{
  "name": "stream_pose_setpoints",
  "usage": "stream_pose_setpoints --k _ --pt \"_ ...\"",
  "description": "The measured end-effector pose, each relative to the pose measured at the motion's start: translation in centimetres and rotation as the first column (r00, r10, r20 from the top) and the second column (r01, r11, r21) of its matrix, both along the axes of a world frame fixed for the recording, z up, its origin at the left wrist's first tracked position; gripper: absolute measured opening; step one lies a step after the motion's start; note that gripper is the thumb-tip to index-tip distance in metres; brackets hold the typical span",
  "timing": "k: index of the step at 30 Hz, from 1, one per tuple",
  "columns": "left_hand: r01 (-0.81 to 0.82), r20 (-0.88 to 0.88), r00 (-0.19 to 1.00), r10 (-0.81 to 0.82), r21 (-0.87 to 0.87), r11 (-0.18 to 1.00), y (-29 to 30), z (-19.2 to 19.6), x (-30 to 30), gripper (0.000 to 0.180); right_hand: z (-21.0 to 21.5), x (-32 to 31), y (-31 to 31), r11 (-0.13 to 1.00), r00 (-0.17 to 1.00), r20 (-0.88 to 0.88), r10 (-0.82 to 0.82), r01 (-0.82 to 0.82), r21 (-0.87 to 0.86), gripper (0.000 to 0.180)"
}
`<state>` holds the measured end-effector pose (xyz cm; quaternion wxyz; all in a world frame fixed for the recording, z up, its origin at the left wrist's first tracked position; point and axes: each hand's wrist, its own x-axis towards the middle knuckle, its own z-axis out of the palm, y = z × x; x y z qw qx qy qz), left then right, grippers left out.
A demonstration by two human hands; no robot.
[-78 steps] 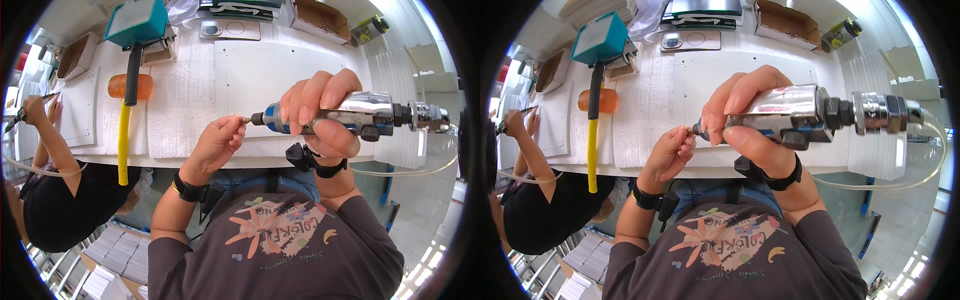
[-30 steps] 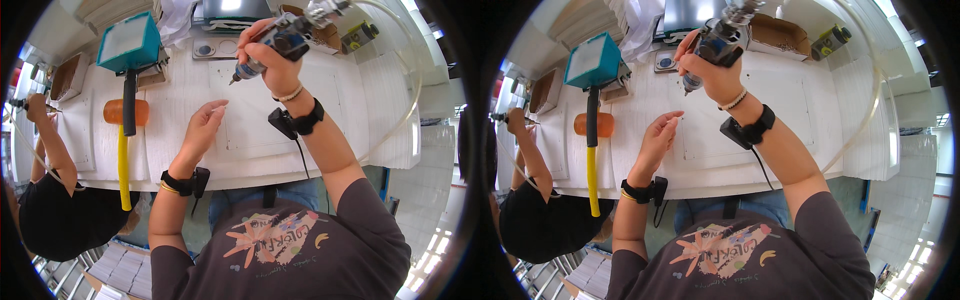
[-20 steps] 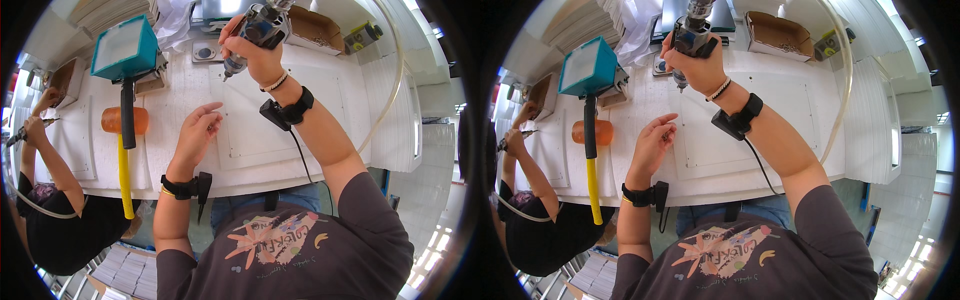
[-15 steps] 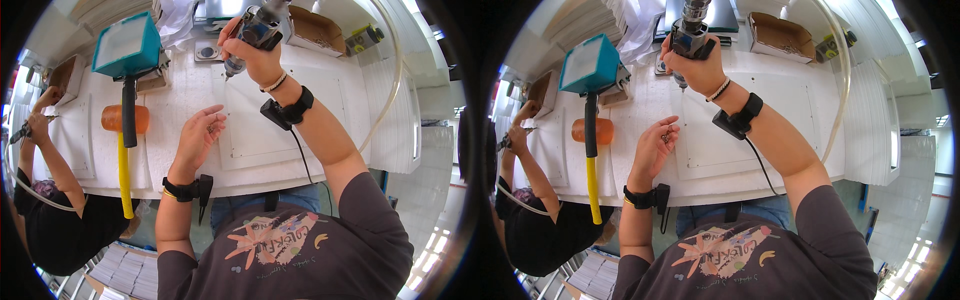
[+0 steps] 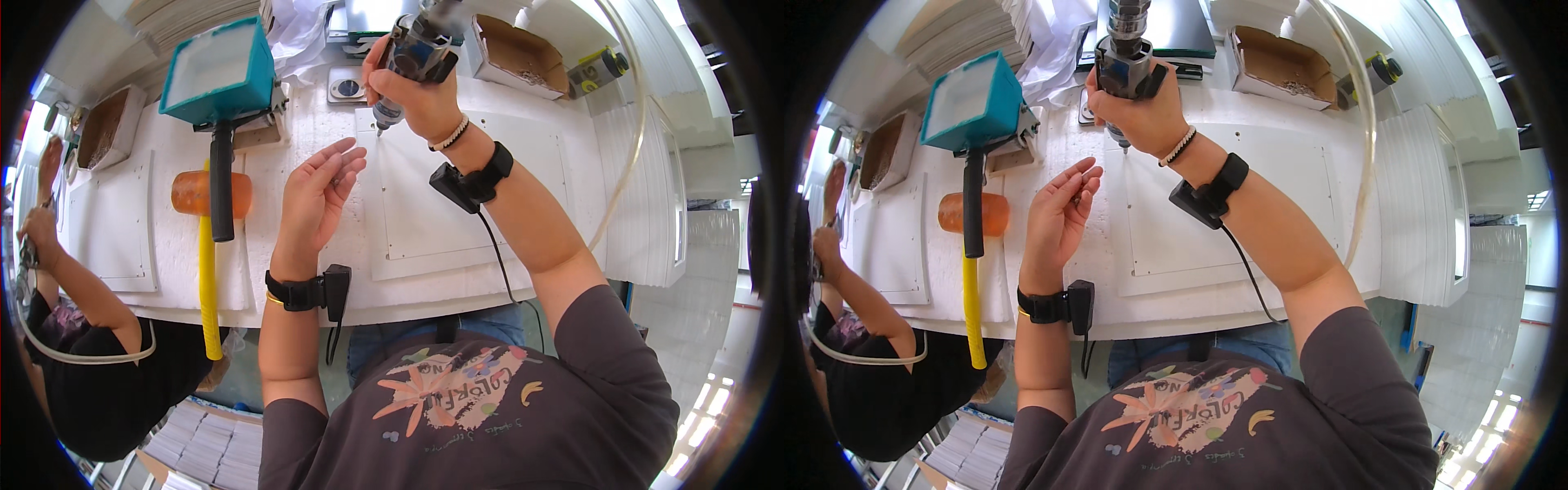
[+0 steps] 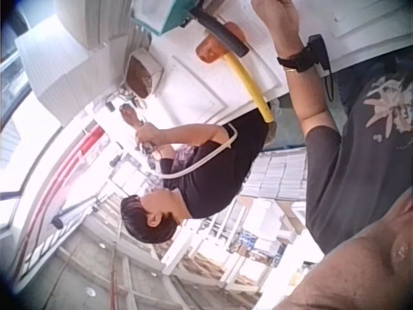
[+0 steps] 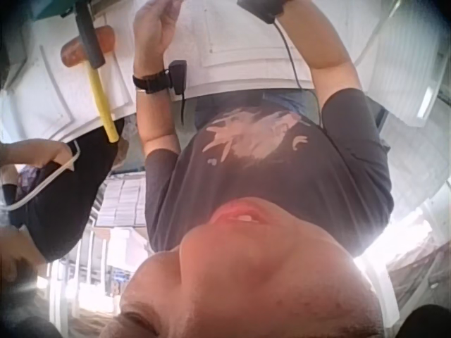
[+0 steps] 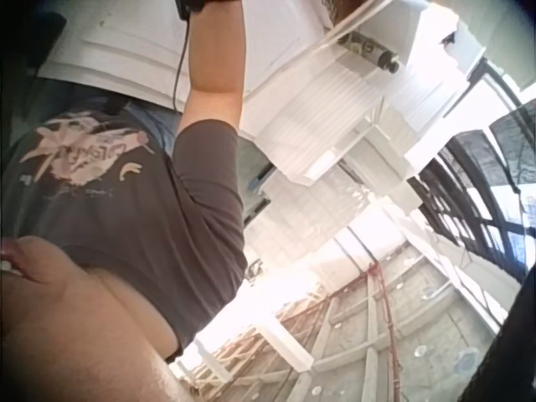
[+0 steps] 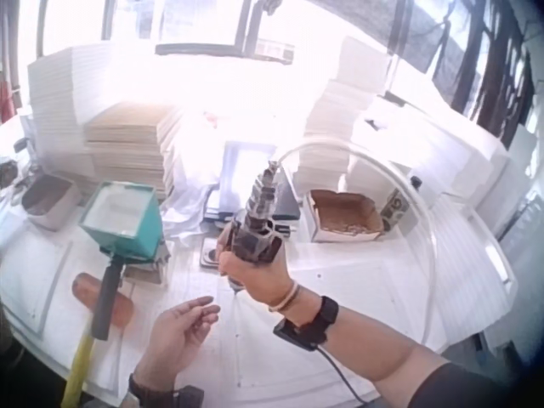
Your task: Assembling white furniture panels by inserting glass or plastic components and securing them with screws using a pneumatic screwdriver.
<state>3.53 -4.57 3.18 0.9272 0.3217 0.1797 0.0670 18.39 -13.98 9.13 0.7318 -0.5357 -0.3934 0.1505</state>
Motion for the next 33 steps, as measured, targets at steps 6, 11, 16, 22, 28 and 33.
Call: stream_pose_setpoints --k 6,11,16,22,28,33 --pt "0.021 0.063 0.998 -0.010 -0.176 0.984 0.7 -1.4 0.4 0.027 -0.6 0.5 -0.1 0.999 0.999 -0.024 -0.033 0.033 -0.014 0.009" --pt "0.064 0.044 0.997 -0.067 0.059 0.996 0.9 -3.7 0.4 0.027 -0.7 0.2 -0.2 0.998 0.998 0.068 0.014 -0.010 -0.063 0.009" --pt "-0.015 -0.126 0.992 0.020 0.042 0.999 -0.2 -2.2 1.0 0.024 -0.5 0.0 0.2 0.993 0.992 -0.066 -0.111 0.113 0.025 0.012" --pt "0.044 -0.118 0.992 -0.049 -0.043 0.998 0.0 -2.2 1.1 0.020 0.7 0.6 -0.6 0.998 0.996 -0.090 -0.010 0.015 0.053 0.014" --pt "0.147 -0.032 0.988 -0.149 -0.066 0.987 0.4 -2.8 1.1 0.022 3.4 -3.0 -1.6 0.958 0.991 -0.125 0.057 -0.019 0.285 0.011" --pt "0.102 -0.007 0.994 -0.105 -0.173 0.980 -0.1 -2.4 1.1 0.028 3.1 -4.3 -2.0 0.961 0.994 -0.096 0.057 -0.028 0.276 0.014"
